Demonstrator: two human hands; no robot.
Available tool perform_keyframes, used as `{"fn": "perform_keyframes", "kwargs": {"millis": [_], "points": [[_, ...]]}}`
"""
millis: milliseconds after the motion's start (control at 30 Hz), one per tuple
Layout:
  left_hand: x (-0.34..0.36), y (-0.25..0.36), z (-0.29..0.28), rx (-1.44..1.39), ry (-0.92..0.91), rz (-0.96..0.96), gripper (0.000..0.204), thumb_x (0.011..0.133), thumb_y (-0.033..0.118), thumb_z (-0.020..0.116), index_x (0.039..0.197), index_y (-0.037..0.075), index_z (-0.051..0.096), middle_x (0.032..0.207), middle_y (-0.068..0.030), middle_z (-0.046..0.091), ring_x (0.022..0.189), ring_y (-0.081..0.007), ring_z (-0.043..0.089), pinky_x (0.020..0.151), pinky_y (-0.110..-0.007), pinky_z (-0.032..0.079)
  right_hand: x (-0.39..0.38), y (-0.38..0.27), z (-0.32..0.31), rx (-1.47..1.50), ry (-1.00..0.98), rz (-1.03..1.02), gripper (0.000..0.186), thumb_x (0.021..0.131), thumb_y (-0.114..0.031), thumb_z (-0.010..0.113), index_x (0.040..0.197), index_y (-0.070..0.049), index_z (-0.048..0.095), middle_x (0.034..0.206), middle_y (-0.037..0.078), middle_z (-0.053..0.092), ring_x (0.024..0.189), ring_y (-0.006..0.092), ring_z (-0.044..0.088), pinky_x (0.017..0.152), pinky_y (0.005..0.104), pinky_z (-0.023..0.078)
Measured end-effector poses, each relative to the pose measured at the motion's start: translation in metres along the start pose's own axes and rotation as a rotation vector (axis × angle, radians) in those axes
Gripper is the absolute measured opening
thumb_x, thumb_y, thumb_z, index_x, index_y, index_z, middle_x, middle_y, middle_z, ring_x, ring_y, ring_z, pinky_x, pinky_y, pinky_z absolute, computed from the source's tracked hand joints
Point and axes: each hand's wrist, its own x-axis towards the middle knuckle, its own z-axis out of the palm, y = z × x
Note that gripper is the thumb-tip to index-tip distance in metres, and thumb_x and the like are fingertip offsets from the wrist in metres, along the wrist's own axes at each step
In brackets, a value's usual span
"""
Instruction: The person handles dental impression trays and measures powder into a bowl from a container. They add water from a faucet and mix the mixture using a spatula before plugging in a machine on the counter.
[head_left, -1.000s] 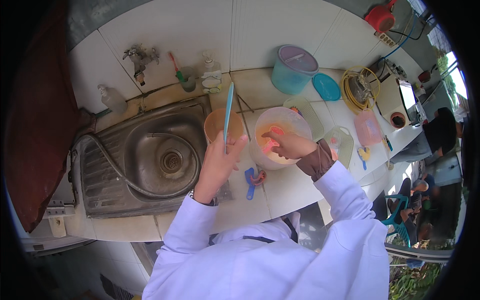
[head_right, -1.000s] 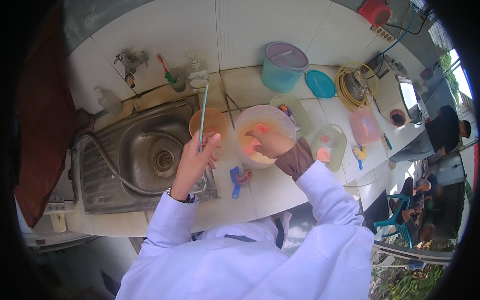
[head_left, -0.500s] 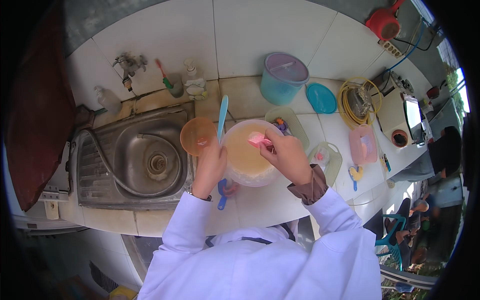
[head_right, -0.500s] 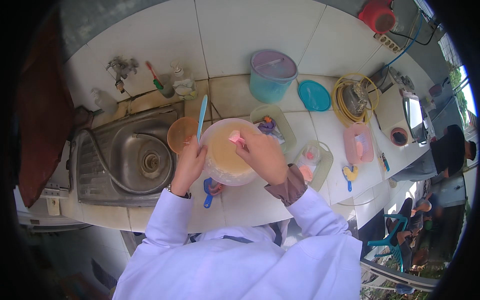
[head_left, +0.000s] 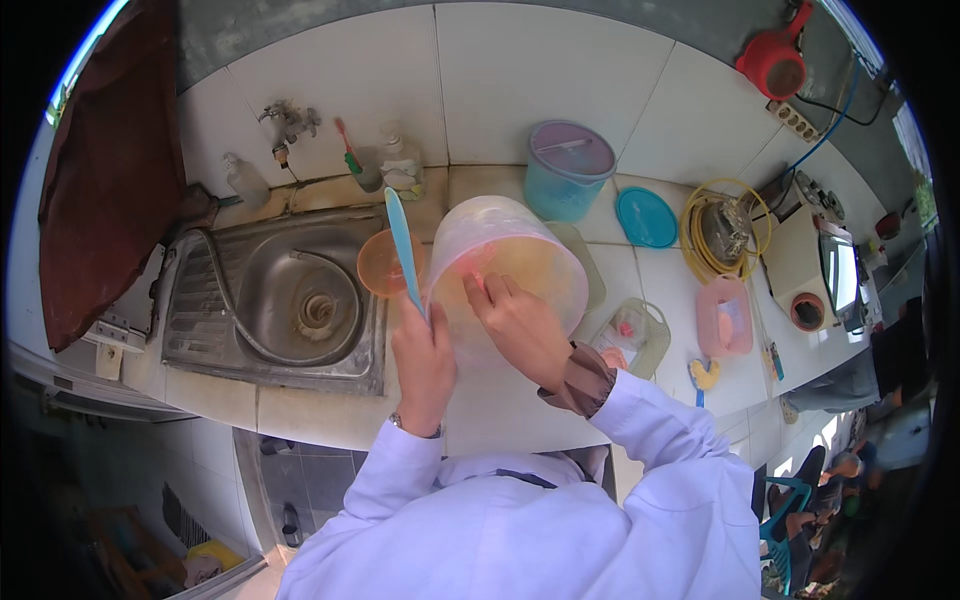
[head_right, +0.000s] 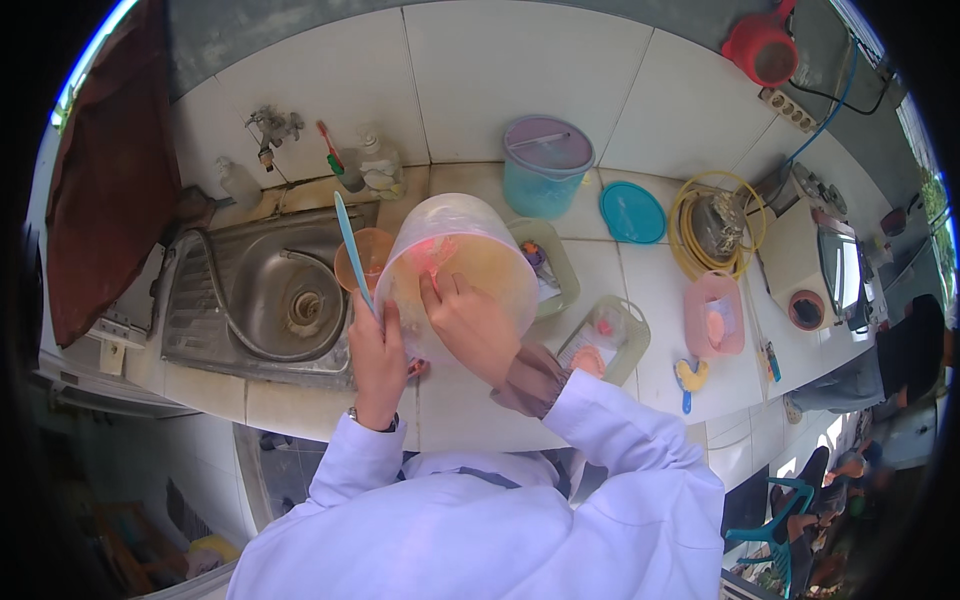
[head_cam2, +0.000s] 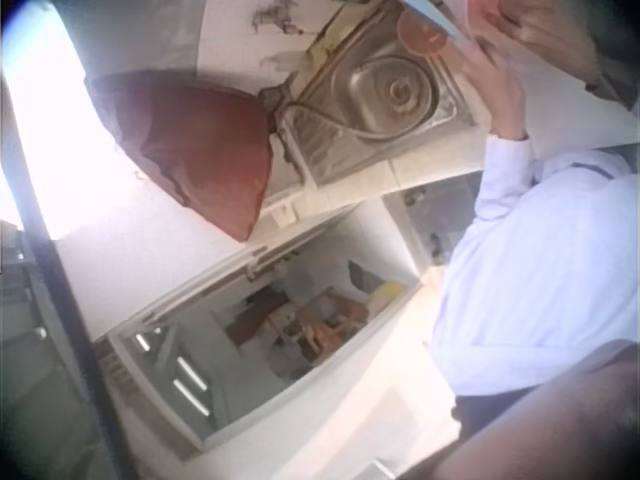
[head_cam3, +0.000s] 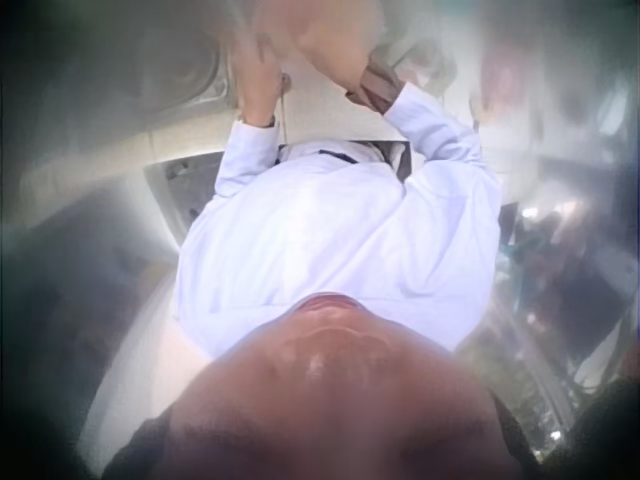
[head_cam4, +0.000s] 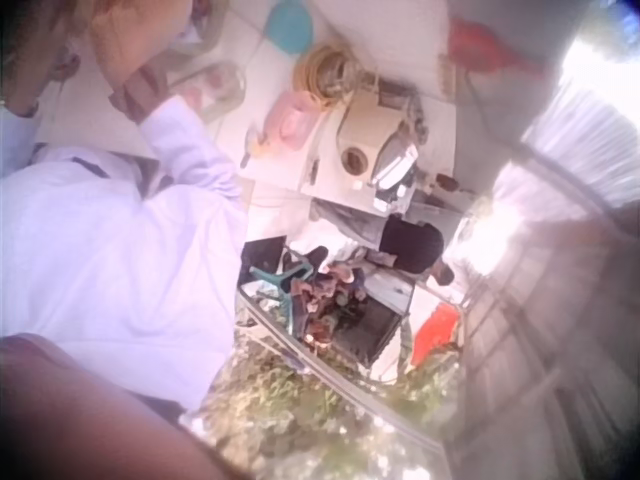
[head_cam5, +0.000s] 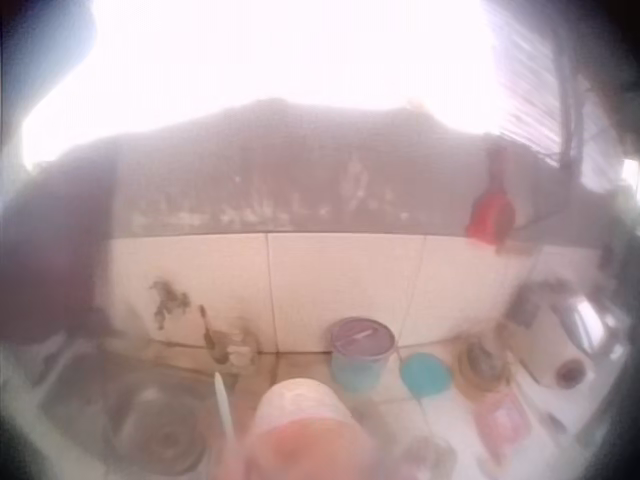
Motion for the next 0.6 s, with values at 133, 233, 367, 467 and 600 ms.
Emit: {"fn": "perform_keyframes", "kwargs": {"millis": [133, 233, 367, 467, 600], "points": [[-0.006, 0.009, 0.001, -0.061, 0.051, -0.001, 0.036, 0.097, 0.01, 0.045, 0.129, -0.006, 0.039, 0.077, -0.0246, 0.06, 0.068, -0.0409, 0.061, 0.058, -0.044, 0.044, -0.014, 0.003, -0.013, -0.024, -0.096, -0.121, 0.051, 0.072, -0.002, 0.058, 0.122, 0.005, 0.051, 0.09, 0.012, 0.056, 0.085, 0.0236, 0.06, 0.066, 0.0316, 0.053], [-0.006, 0.003, 0.002, -0.05, 0.122, 0.099, 0.039, 0.097, 0.008, 0.044, 0.132, -0.007, 0.038, 0.081, -0.0257, 0.061, 0.066, -0.0397, 0.062, 0.057, -0.045, 0.045, -0.009, 0.011, -0.042, -0.065, -0.114, -0.161, 0.049, 0.073, -0.002, 0.058, 0.121, 0.007, 0.052, 0.091, 0.013, 0.056, 0.086, 0.0229, 0.06, 0.065, 0.0301, 0.053], [-0.005, 0.025, -0.008, 0.073, 0.1, 0.016, 0.033, 0.097, 0.008, 0.043, 0.127, -0.008, 0.042, 0.104, -0.0285, 0.063, 0.076, -0.0406, 0.064, 0.064, -0.043, 0.048, 0.011, 0.019, -0.054, -0.191, 0.053, -0.067, 0.047, 0.074, -0.003, 0.057, 0.119, 0.008, 0.051, 0.091, 0.013, 0.056, 0.085, 0.0227, 0.061, 0.063, 0.0297, 0.053], [-0.006, 0.014, -0.005, 0.137, 0.178, 0.082, 0.03, 0.098, 0.009, 0.043, 0.123, -0.008, 0.044, 0.113, -0.0285, 0.061, 0.079, -0.0405, 0.064, 0.066, -0.042, 0.049, 0.012, 0.011, -0.035, -0.246, 0.046, 0.011, 0.045, 0.075, -0.001, 0.056, 0.119, 0.008, 0.052, 0.092, 0.014, 0.056, 0.084, 0.0237, 0.061, 0.064, 0.0303, 0.053], [-0.006, 0.017, -0.01, 0.047, 0.204, 0.054, 0.03, 0.098, 0.011, 0.043, 0.122, -0.007, 0.044, 0.111, -0.0286, 0.062, 0.078, -0.0411, 0.064, 0.066, -0.044, 0.049, -0.005, -0.003, -0.014, -0.052, -0.163, 0.026, 0.045, 0.075, 0.0, 0.056, 0.119, 0.007, 0.052, 0.093, 0.015, 0.057, 0.083, 0.0255, 0.062, 0.065, 0.0327, 0.053]]}}
